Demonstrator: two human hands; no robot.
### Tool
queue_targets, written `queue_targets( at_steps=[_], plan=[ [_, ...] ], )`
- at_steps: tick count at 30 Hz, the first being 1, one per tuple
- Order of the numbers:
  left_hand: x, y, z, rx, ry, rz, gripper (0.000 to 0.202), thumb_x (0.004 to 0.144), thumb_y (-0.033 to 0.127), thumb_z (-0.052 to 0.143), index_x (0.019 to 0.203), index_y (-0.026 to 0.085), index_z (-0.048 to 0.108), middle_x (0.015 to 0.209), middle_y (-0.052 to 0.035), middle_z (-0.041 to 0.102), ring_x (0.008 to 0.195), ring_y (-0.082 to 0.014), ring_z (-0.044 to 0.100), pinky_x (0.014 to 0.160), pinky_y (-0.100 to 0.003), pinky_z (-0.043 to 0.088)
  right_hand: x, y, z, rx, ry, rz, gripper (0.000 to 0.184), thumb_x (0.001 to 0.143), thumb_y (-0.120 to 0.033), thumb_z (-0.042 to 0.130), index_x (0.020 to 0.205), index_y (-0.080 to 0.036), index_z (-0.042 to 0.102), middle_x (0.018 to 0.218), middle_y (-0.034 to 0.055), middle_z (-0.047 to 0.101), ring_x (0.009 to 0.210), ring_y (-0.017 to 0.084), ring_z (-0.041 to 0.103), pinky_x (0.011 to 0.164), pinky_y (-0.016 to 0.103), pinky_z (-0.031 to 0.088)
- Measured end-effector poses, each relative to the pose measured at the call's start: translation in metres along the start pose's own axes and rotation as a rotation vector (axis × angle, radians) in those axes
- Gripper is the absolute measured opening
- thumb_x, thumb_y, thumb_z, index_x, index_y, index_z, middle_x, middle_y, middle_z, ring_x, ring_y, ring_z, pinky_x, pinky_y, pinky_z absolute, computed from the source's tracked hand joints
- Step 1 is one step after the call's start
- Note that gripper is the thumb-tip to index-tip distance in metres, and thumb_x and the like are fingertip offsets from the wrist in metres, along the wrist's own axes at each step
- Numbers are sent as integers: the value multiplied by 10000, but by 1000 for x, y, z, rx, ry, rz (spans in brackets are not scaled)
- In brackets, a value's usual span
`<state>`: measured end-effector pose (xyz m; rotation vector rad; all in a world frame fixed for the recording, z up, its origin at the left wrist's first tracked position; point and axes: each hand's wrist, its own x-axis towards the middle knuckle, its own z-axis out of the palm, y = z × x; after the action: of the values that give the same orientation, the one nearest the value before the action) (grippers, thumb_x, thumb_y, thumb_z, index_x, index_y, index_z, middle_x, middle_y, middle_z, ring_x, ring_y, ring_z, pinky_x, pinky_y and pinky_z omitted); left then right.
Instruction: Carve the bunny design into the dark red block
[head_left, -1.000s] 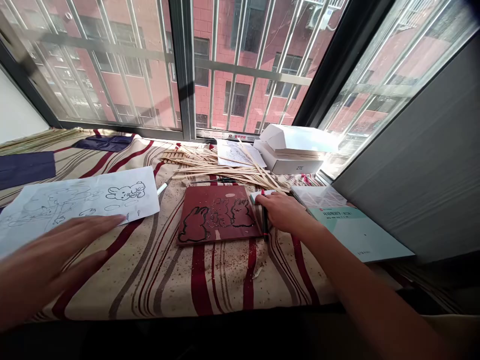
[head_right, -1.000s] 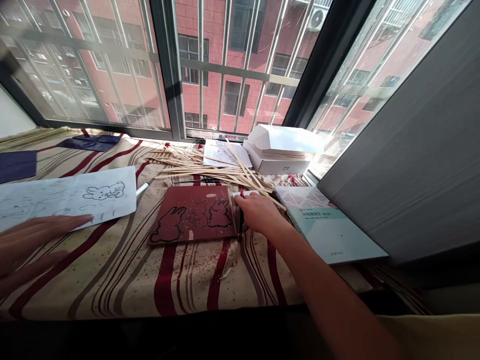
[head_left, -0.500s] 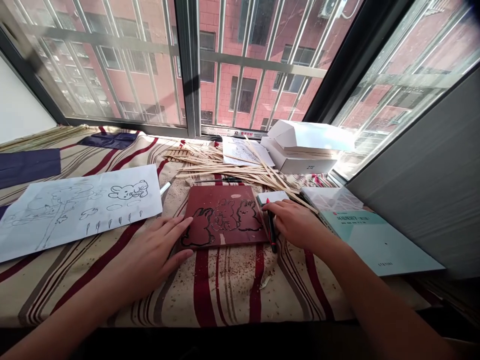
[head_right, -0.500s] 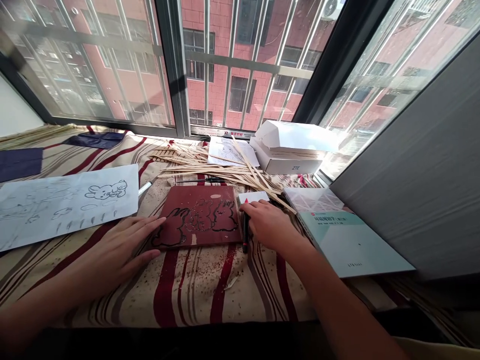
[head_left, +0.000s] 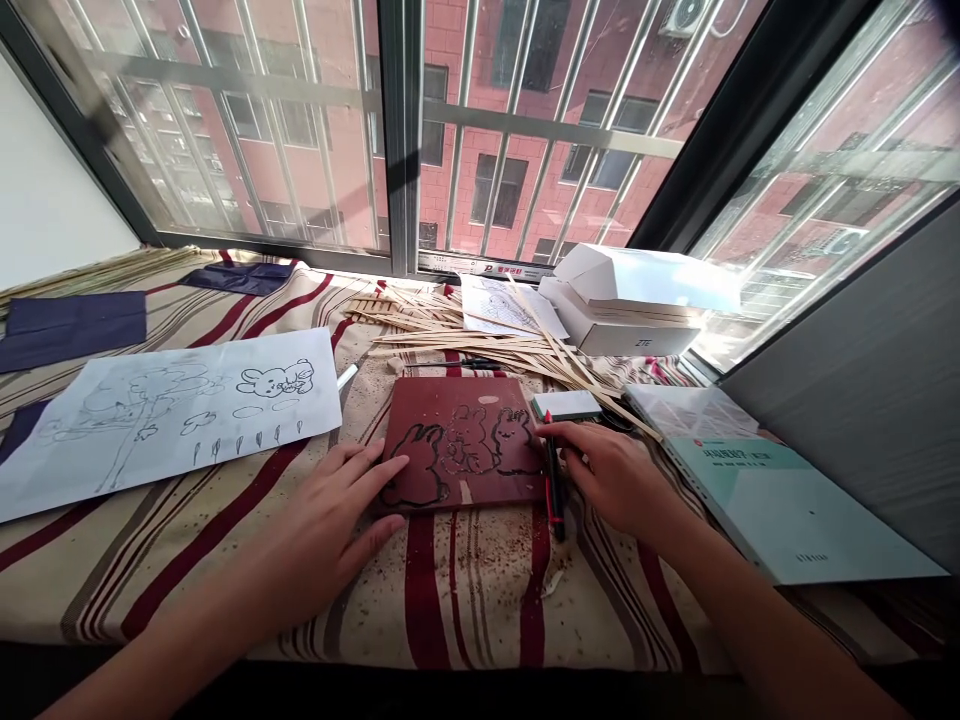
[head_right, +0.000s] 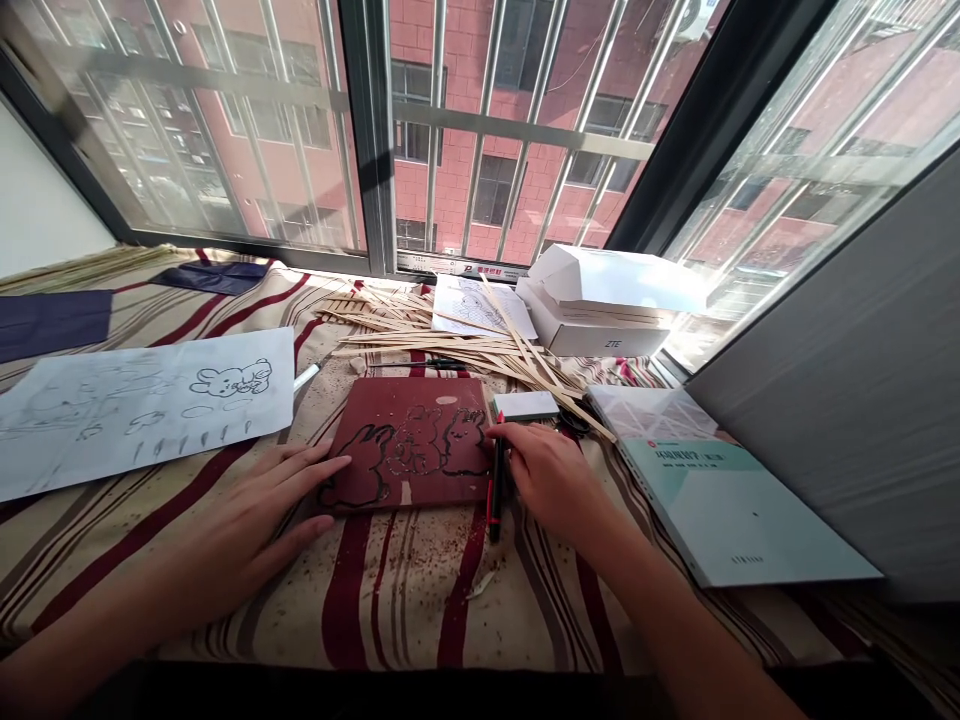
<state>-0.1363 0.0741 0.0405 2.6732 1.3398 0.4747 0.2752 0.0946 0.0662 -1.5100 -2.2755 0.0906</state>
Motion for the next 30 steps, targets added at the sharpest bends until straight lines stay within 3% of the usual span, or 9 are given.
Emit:
queue_targets(
  at_steps=[7, 14, 19, 22, 24, 26, 28, 30],
  plan=[
    [-24, 13, 2, 8, 77, 20, 562, 1269, 592, 488, 1699, 344, 750, 1737, -95, 746, 1586, -385, 711, 1240, -527, 697, -14, -6, -3, -15, 68, -103, 447, 1070, -75, 521, 1316, -176, 880, 1260, 117, 956, 1149, 314, 943, 977, 445, 765],
    [-44, 17, 8, 91, 70, 40, 568, 1260, 549, 546, 1793, 382, 647, 1837, -70, 656, 1628, -411, 685, 1239, -531, 703, -21, -15, -8, -44, 107, -143, 412, 1041, -63, 563, 1265, -190, 885, 1149, 83, 967, 998, 285, 953, 879, 384, 768],
    [-43, 9, -3, 96, 70, 65, 550, 1276, 529, 528, 1797, 381, 625, 1817, -29, 681, 1604, -338, 705, 1276, -479, 671, -25, -13, -6, -112, 124, -200, 411, 1081, -71, 531, 1303, -167, 864, 1152, 100, 962, 976, 292, 942, 821, 393, 750],
    [-43, -27, -29, 176, 131, 28, 562, 1296, 559, 436, 1765, 334, 650, 1792, -56, 705, 1621, -337, 684, 1360, -529, 594, -30, -10, -1, -184, 138, -242, 382, 1103, -66, 529, 1330, -156, 823, 1122, 117, 949, 977, 296, 923, 804, 388, 718],
    [-49, -68, -51, 259, 124, -64, 650, 1295, 633, 356, 1752, 287, 661, 1848, -95, 642, 1717, -387, 581, 1432, -637, 494, -33, -8, 2, -234, 169, -260, 345, 1119, -75, 530, 1323, -151, 798, 1083, 119, 934, 976, 312, 907, 817, 411, 708],
    [-60, -115, -72, 343, 56, -203, 872, 1242, 833, 292, 1796, 244, 617, 1933, -131, 524, 1813, -485, 428, 1459, -761, 394, -35, -5, 4, -265, 203, -264, 316, 1132, -84, 528, 1315, -143, 780, 1064, 124, 921, 978, 333, 891, 853, 451, 706],
    [-73, -160, -86, 386, -22, -320, 1078, 1156, 1000, 273, 1813, 209, 595, 1879, -145, 590, 1733, -521, 544, 1419, -756, 452, -36, -3, 4, -267, 218, -274, 288, 1136, -89, 546, 1312, -130, 770, 1060, 129, 916, 980, 344, 880, 873, 469, 698],
    [-84, -192, -93, 375, -140, -403, 1029, 1190, 959, 302, 1854, 212, 544, 1827, -107, 655, 1657, -469, 649, 1403, -690, 496, -35, -2, 4, -257, 214, -276, 268, 1131, -85, 573, 1312, -124, 767, 1064, 126, 915, 984, 338, 874, 870, 451, 685]
  ],
)
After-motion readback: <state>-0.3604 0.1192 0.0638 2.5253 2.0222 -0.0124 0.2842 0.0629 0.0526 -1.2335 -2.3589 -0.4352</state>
